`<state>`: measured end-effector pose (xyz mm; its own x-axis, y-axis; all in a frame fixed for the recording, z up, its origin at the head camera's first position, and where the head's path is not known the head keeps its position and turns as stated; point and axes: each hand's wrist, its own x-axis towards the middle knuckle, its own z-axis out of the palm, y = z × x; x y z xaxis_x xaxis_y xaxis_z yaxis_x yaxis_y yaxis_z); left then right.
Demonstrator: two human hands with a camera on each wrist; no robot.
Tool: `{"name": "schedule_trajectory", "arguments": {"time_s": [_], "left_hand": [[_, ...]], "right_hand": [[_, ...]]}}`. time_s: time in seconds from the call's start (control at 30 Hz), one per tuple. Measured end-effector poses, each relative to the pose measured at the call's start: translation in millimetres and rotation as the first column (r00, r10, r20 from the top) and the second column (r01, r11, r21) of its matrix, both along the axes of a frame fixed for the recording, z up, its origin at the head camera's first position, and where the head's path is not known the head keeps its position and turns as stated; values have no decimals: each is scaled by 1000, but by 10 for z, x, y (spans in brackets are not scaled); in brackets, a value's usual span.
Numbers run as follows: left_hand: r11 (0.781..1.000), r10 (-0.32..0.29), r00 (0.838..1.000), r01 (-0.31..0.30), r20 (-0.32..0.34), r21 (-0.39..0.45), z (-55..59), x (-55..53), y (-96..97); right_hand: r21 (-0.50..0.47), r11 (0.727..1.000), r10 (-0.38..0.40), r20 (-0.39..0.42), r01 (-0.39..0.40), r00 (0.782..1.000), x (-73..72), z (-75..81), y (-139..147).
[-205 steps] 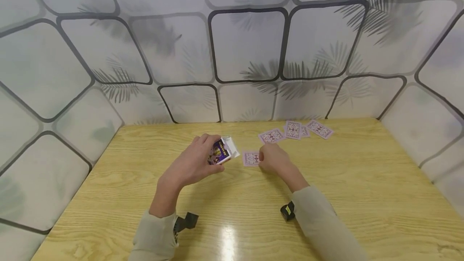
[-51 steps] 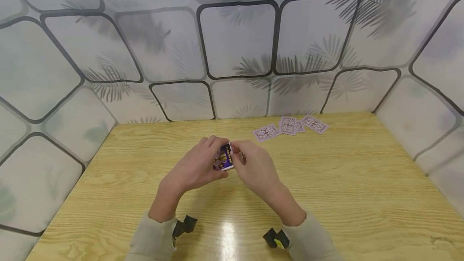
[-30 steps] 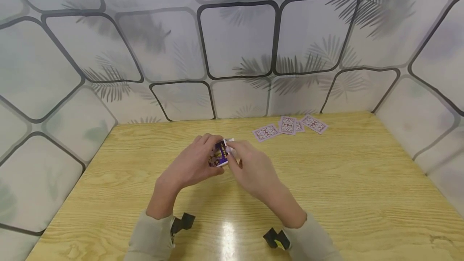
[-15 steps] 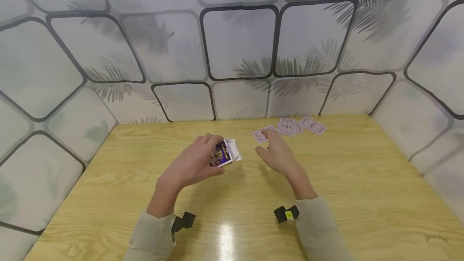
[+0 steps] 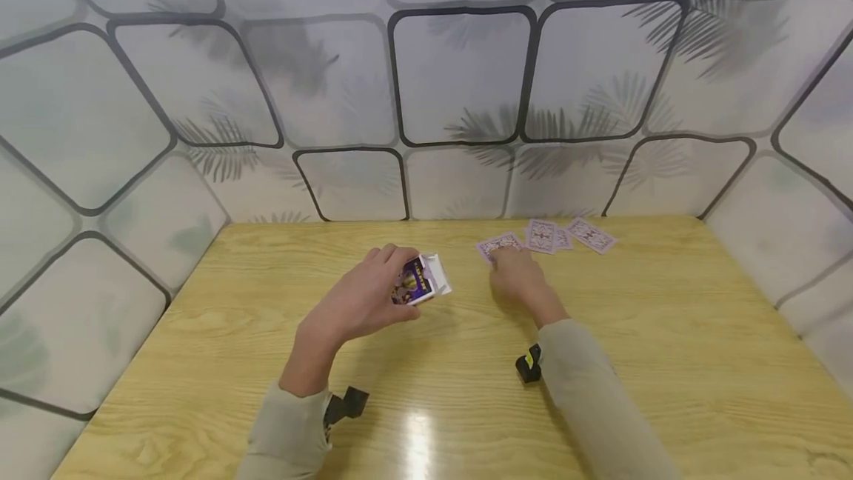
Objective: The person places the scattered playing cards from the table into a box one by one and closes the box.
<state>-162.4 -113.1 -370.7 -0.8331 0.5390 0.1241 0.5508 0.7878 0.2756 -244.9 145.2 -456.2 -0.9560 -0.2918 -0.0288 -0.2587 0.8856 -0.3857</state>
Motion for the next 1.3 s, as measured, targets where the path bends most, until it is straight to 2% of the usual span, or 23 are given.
{"name": "schedule_trajectory", "arguments": {"time_s": [0.13, 0.4, 0.63, 0.83, 1.07, 1.3], "left_hand": [[1000, -1, 1000, 1, -2, -2, 10, -4, -1], [1000, -1, 1000, 1, 7, 2, -10, 10, -19], [1000, 11, 1000, -11, 13, 4, -8, 4, -41], [1000, 14, 1000, -14, 18, 12, 0, 6, -52], [1000, 23, 1000, -23, 10, 6, -14, -1, -43], [1000, 25, 1000, -25, 17, 6, -44, -5, -41]], "right_hand": [[70, 998, -4, -34, 6, 999, 65, -14, -34], [110, 994, 24, -22, -21, 999, 144, 2, -15], [5, 997, 82, 77, -82, 994, 126, -2, 182], [-28, 1000, 16, 121, -12, 993, 182, 44, 239], [10, 996, -93, 83, 93, 992, 333, 22, 257], [-5, 995, -94, 70, 95, 993, 467, 7, 294]]}}
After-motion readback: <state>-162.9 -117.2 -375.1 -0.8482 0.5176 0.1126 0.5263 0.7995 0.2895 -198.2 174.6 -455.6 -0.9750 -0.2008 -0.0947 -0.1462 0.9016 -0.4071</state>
